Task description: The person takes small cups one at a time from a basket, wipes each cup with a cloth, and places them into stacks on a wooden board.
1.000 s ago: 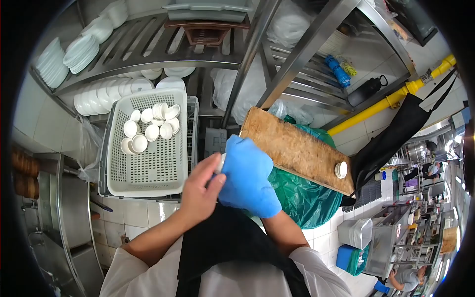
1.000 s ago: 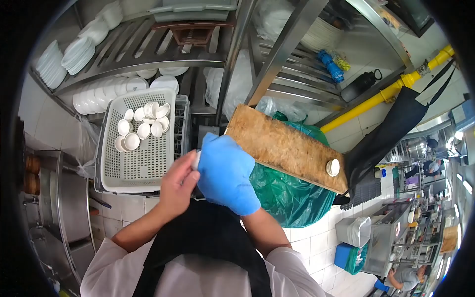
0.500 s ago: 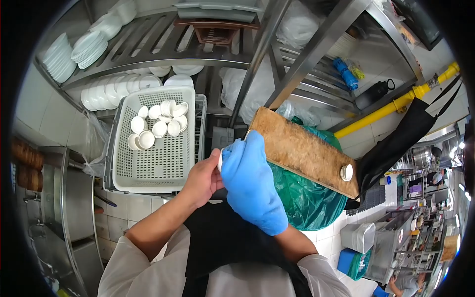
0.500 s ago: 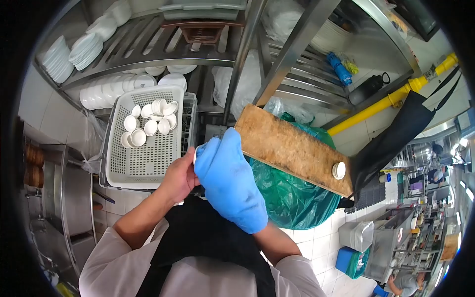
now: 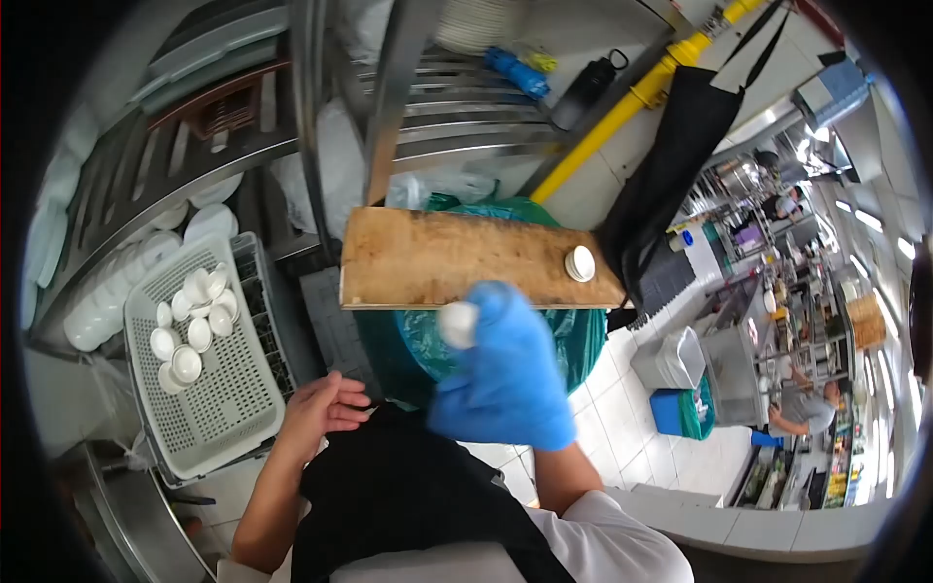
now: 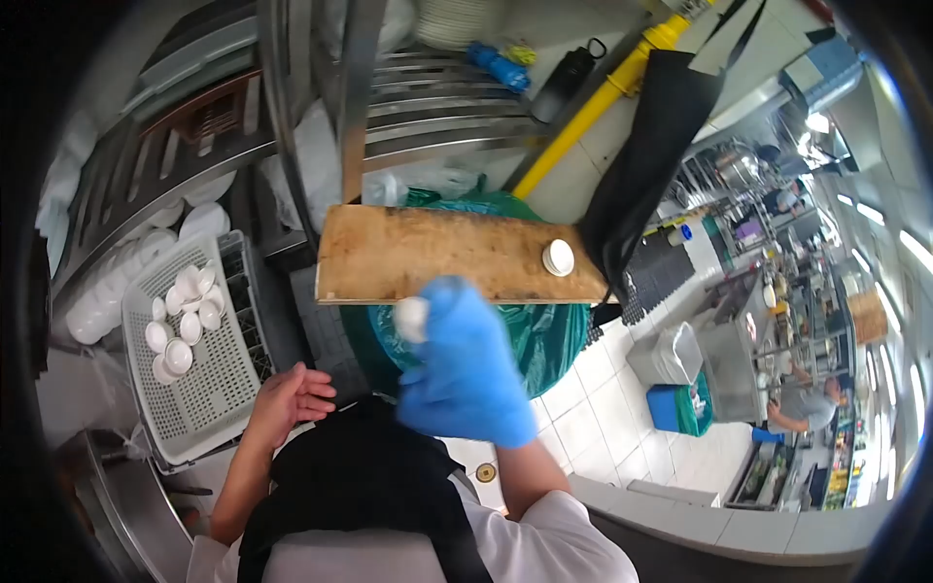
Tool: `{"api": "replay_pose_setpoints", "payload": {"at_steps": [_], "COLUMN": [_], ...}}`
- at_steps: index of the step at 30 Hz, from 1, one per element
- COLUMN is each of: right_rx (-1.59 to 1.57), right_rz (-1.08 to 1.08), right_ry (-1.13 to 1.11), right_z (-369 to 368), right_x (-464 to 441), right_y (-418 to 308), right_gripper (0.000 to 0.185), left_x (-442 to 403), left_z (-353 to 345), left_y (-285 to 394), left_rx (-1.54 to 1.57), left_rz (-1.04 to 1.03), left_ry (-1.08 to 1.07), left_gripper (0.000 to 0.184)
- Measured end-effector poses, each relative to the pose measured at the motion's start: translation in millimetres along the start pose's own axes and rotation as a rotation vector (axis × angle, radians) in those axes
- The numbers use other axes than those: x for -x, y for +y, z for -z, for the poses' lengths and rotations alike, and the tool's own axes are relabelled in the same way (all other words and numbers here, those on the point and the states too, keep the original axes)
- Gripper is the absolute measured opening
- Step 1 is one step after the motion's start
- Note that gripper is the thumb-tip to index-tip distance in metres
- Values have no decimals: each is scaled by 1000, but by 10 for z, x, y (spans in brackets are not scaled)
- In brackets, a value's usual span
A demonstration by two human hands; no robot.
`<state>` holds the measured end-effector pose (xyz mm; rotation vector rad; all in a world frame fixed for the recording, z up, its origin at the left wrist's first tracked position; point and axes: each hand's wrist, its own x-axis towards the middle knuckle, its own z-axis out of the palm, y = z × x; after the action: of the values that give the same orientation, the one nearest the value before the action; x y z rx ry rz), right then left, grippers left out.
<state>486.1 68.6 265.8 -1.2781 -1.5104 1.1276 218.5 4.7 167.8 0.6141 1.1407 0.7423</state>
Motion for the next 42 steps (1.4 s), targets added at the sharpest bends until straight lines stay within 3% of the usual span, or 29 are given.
{"api": "replay_pose_setpoints", "payload": {"at_steps": [2, 3, 4, 7, 8, 10, 12, 14, 17, 18, 21, 23, 24, 25, 27, 28, 29, 30, 32, 34, 39, 42], "right_rx": [-447, -504, -391, 653, 952, 1156, 983, 523, 1246, 1318, 337, -683, -687, -347, 873, 1194, 1324, 1139, 259, 45, 261, 472], "right_rz": [-237, -359, -422, -161, 1, 226, 336, 389, 61, -2, -56, -77, -71, -10, 208, 370, 565, 477, 153, 124, 214, 338], "right_ry": [311, 405, 631, 739, 663, 559, 534, 490, 477, 448, 597, 733, 725, 635, 512, 486, 479, 515, 653, 663, 317, 19], "right_z": [494, 709, 830, 1323, 1492, 1702, 1825, 1846, 1755, 1757, 1852, 1998, 2051, 2176, 2467, 2565, 2676, 2659, 2327, 1873, 812, 194], "right_x": [-44, -79, -245, -335, -345, -434, -582, -707, -815, -886, -897, -916, -951, -926, -852, -800, -724, -635, -501, -396, -195, -122], "right_y": [122, 40, -55, 216, 296, 521, 793, 1034, 1022, 1118, 1266, 1364, 1372, 1348, 1275, 1225, 1168, 1046, 681, 345, -149, -307], "right_gripper": [24, 9, 6, 4, 8, 19, 24, 19, 11, 9, 8, 12, 8, 6, 12, 17, 22, 21, 19, 17, 13, 11], "left_x": [-6, -13, -19, -39, -45, -53, -60, -61, -51, -41, 0, 14, 22, 50, 42, 64, 86, 91, 145, 92, 58, -66], "left_z": [62, 100, 107, 44, 7, -92, -157, -185, -191, -185, -168, -165, -160, -136, -87, -32, 15, 97, 212, 445, 1339, 2061], "left_y": [-88, -131, -156, -143, -119, -56, 0, 17, -5, -35, -112, -130, -139, -154, -171, -184, -194, -221, -168, -246, -226, -480], "left_rx": [-22, 2, 26, 25, 3, -42, -91, -123, -143, -150, -155, -158, -159, -160, -150, -144, -113, -76, -80, -253, -850, -1158], "left_rz": [-34, -38, -42, -47, -59, -83, -106, -121, -124, -119, -106, -102, -101, -98, -127, -139, -151, -182, -228, -336, -250, -153], "left_ry": [58, 81, 105, 110, 101, 88, 80, 86, 115, 127, 141, 144, 150, 165, 144, 164, 166, 166, 242, 452, 960, 1089], "left_gripper": [43, 39, 34, 31, 31, 30, 30, 29, 29, 29, 29, 29, 30, 30, 31, 32, 33, 31, 21, 22, 23, 25]}}
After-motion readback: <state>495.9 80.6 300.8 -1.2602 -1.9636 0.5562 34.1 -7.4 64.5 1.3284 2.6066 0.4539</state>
